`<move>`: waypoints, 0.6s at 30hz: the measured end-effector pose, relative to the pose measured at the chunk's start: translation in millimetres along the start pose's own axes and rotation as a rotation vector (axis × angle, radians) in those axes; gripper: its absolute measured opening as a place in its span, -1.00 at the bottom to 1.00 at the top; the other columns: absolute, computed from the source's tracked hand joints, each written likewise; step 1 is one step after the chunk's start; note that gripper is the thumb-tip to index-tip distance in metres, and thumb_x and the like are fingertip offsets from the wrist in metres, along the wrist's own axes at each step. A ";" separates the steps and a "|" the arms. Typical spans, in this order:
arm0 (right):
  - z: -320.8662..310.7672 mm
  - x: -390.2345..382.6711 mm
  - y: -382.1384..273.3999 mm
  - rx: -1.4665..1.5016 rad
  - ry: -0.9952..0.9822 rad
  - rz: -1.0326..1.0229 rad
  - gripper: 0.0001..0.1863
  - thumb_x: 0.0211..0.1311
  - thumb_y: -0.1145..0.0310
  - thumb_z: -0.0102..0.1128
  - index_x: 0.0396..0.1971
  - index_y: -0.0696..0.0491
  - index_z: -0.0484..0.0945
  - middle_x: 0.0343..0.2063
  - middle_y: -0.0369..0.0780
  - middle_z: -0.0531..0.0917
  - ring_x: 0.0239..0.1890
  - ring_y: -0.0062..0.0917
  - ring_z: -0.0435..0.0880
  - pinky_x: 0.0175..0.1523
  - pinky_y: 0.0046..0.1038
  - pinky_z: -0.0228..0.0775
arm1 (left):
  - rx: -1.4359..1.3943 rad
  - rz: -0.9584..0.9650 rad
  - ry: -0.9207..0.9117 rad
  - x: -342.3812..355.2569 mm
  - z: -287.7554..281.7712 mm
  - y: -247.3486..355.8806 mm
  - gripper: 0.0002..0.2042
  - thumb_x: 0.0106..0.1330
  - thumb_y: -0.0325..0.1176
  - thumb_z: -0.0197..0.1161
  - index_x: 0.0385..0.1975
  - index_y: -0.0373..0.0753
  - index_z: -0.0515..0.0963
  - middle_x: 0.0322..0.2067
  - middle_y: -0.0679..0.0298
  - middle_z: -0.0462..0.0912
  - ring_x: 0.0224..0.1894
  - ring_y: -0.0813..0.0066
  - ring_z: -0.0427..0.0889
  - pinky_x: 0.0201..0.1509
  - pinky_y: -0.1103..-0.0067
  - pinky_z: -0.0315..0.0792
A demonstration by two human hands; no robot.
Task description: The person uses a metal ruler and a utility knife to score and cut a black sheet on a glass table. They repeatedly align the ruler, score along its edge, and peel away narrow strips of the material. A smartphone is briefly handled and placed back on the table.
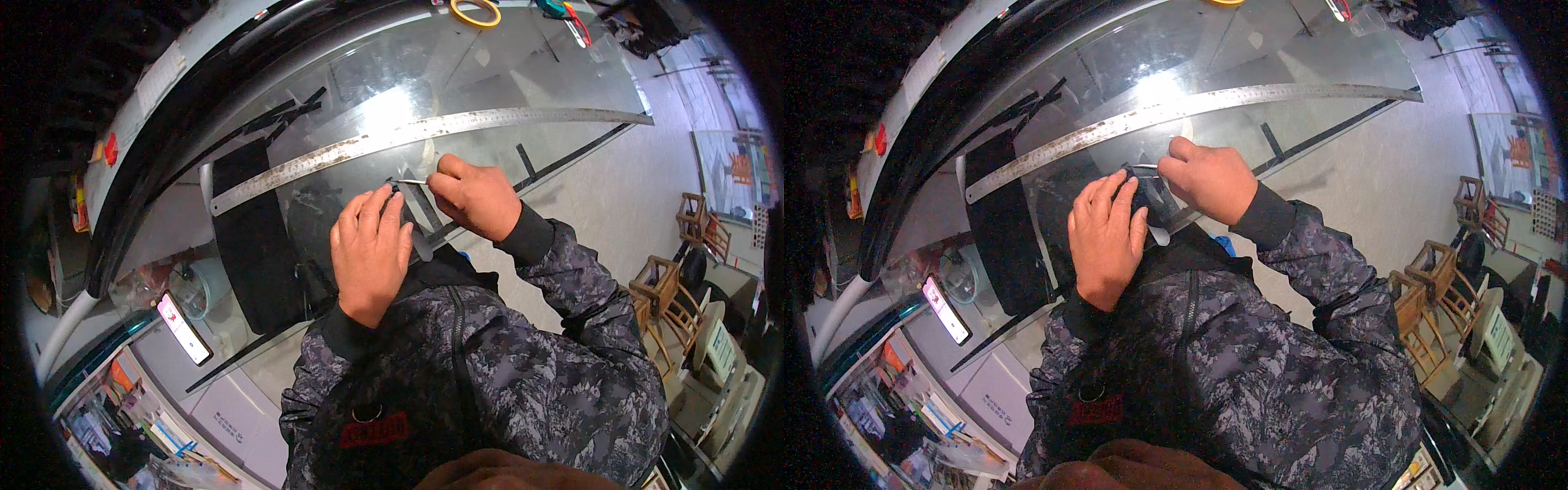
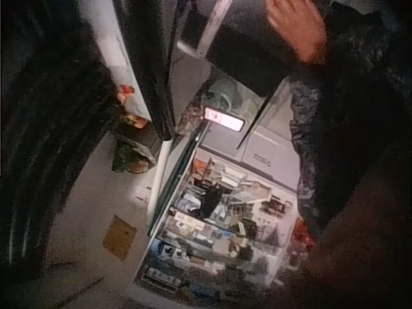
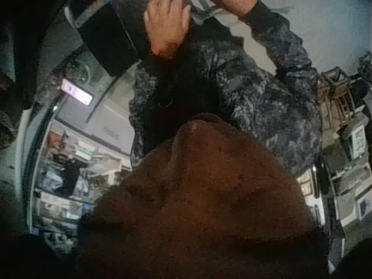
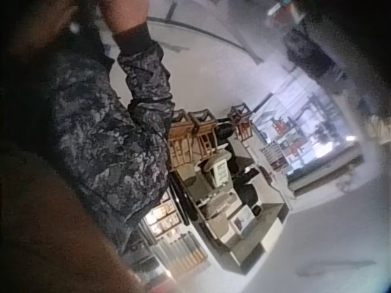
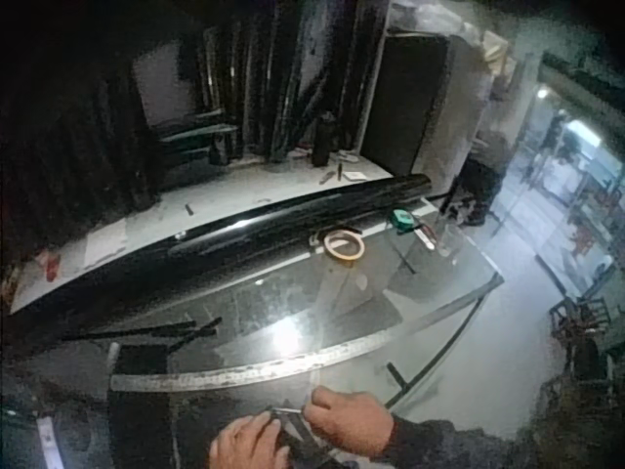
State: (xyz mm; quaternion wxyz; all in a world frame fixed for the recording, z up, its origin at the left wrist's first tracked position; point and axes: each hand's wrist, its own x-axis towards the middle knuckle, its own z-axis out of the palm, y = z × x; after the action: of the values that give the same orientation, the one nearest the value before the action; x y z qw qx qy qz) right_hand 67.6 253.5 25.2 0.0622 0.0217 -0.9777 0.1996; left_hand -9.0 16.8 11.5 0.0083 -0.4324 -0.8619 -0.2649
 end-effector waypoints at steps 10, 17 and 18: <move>6.8 -9.8 -18.4 -0.032 0.014 0.087 -0.85 0.41 0.34 0.39 -0.11 -0.05 0.61 -0.15 -0.15 0.64 -0.32 -0.08 0.84 -0.26 -0.01 0.69 | -0.024 -0.028 -0.021 0.3 -0.7 0.5 -0.53 0.50 -0.27 0.50 0.37 -0.16 0.70 0.43 0.24 0.65 0.49 0.03 0.53 0.53 0.11 0.42; 13.5 -13.7 -28.0 -0.068 0.028 0.138 -0.87 0.45 0.33 0.36 -0.12 -0.05 0.61 -0.17 -0.15 0.65 -0.35 -0.10 0.84 -0.30 -0.05 0.68 | -0.021 -0.020 -0.010 0.4 -0.8 0.4 -0.53 0.50 -0.26 0.50 0.38 -0.15 0.70 0.42 0.24 0.65 0.49 0.03 0.53 0.52 0.11 0.43; 14.0 -14.6 -29.1 -0.071 0.025 0.145 -0.87 0.45 0.33 0.36 -0.12 -0.05 0.61 -0.17 -0.15 0.65 -0.36 -0.11 0.84 -0.31 -0.05 0.68 | -0.023 -0.017 -0.006 0.5 -0.6 0.2 -0.53 0.50 -0.26 0.50 0.38 -0.15 0.69 0.42 0.24 0.65 0.49 0.03 0.53 0.52 0.11 0.43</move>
State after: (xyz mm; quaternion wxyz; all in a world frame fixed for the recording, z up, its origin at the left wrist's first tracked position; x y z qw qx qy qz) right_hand 82.5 221.5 21.8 0.0604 -0.0540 -0.9823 0.1690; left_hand -9.3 17.0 12.3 -0.0015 -0.4261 -0.8623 -0.2737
